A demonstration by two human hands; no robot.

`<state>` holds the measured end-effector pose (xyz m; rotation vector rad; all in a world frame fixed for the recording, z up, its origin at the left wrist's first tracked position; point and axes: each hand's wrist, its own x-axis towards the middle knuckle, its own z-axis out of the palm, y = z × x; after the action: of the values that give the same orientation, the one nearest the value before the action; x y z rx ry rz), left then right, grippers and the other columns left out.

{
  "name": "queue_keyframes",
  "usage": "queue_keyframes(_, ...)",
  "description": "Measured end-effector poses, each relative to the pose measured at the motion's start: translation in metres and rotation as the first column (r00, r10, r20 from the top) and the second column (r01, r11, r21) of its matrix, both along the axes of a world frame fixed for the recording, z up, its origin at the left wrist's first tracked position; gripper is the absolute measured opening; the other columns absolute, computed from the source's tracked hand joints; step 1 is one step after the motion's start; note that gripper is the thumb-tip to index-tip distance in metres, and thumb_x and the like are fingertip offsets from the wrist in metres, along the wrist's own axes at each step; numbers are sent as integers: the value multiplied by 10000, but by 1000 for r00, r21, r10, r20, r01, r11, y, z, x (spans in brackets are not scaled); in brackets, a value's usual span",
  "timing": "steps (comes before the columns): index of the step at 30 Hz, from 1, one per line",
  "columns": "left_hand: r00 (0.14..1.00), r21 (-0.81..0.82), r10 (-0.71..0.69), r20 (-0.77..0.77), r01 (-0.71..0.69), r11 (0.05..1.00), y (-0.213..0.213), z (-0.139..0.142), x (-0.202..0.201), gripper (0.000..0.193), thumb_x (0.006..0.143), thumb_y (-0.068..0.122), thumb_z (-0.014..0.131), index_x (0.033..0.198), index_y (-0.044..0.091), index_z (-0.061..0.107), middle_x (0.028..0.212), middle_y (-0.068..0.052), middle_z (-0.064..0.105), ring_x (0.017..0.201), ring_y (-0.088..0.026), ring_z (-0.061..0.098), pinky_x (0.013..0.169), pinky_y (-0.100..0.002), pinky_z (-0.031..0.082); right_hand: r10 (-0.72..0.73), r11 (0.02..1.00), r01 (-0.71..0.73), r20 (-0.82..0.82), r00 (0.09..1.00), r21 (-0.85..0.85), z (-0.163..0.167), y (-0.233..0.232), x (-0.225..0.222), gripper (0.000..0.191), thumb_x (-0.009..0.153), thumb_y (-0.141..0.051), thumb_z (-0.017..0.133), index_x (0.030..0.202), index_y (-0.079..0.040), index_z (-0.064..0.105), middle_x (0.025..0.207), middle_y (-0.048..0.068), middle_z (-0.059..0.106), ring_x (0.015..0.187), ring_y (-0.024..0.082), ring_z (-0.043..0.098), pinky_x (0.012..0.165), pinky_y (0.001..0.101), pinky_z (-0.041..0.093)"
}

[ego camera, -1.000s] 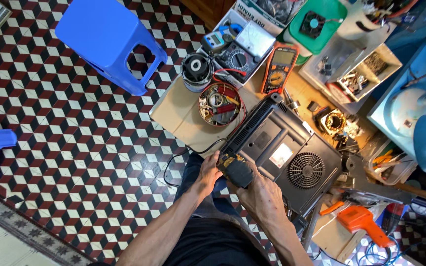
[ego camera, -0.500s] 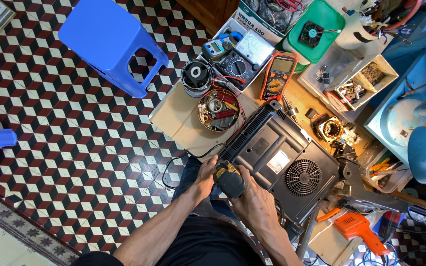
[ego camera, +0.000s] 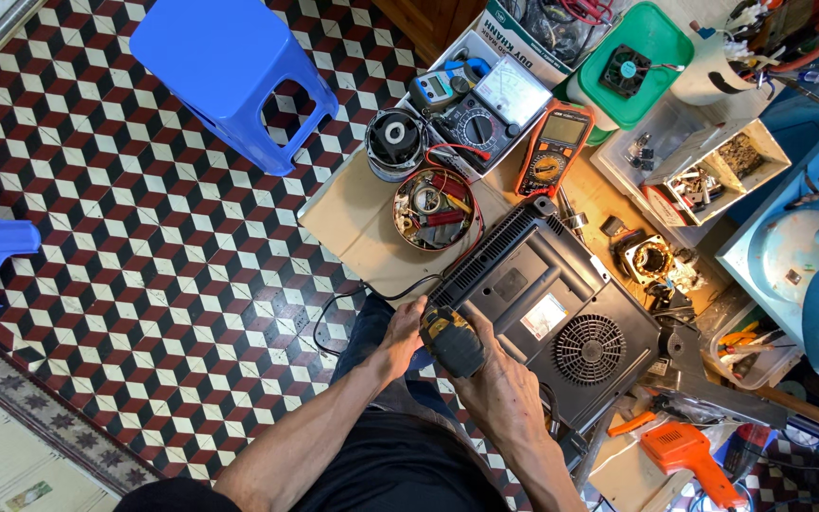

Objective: The person repairs an induction cooker at a workbench. They test the unit with multimeter probes, wipe the glass top with a tissue, flip the cooker over, and use a cordless drill to remove screws from the bottom cover, then handle a heat gun and power cord while continuing to work on the opened unit.

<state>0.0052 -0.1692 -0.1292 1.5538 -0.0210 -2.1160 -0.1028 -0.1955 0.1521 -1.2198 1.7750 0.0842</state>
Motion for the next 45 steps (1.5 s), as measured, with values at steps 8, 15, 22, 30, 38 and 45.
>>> queue_keyframes(8, 1000, -17, 2, 3, -2, 1000, 0, 1, 0, 549, 1017, 442, 502, 1423, 75, 454, 1265, -60, 636, 1136, -155, 645, 1025, -366, 516, 27, 1000, -27, -13, 1000, 16, -11, 7, -8, 732, 842, -300, 735, 1489, -261, 395, 923, 59, 810, 553, 207, 765, 633, 372, 614)
queue_keyframes(15, 999, -20, 36, -13, -36, 999, -2, 2, -2, 538, 1006, 440, 525, 1385, 62, 477, 1191, -95, 631, 1060, -198, 650, 936, -398, 549, 125, 982, -136, -91, 988, -128, -38, 23, -17, 719, 854, -302, 736, 1464, -201, 370, 1070, 136, 760, 830, 325, 772, 746, 459, 593)
queue_keyframes(22, 1000, -24, -14, -2, 14, 1000, 2, 4, 2, 574, 1012, 471, 504, 1417, 66, 456, 1233, -126, 637, 1078, -212, 661, 941, -403, 549, 153, 971, -168, -100, 983, -170, -36, 25, -17, 806, 790, -283, 740, 1491, -169, 358, 1074, 145, 752, 838, 322, 771, 749, 448, 599)
queue_keyframes(30, 778, -97, -517, 356, 582, 808, -13, 0, 37, 511, 1014, 463, 587, 1128, -23, 694, 901, -82, 697, 776, -176, 687, 726, -340, 579, -60, 998, 61, -204, 977, -5, 30, 26, -44, 924, 826, -474, 770, 1622, -293, 337, 991, 157, 787, 966, 294, 767, 827, 401, 589)
queue_keyframes(38, 712, -526, -417, 565, 700, 483, -108, 61, -27, 403, 939, 363, 661, 1172, 38, 705, 997, -80, 774, 916, -167, 731, 814, -315, 566, -565, 708, 537, 87, 820, -460, 39, 2, -96, 550, 786, -295, 790, 1299, -141, 666, 1052, 83, 810, 940, 192, 790, 792, 336, 592)
queue_keyframes(45, 539, -460, -423, 728, 842, 282, -208, 17, -109, 960, 780, 438, 875, 1486, -11, 404, 1456, -268, 483, 1348, -401, 487, 1086, -470, 409, -760, 620, 737, 25, 649, -270, 10, -61, -123, 369, 819, -237, 789, 1164, -108, 774, 967, 105, 835, 809, 190, 779, 731, 348, 595)
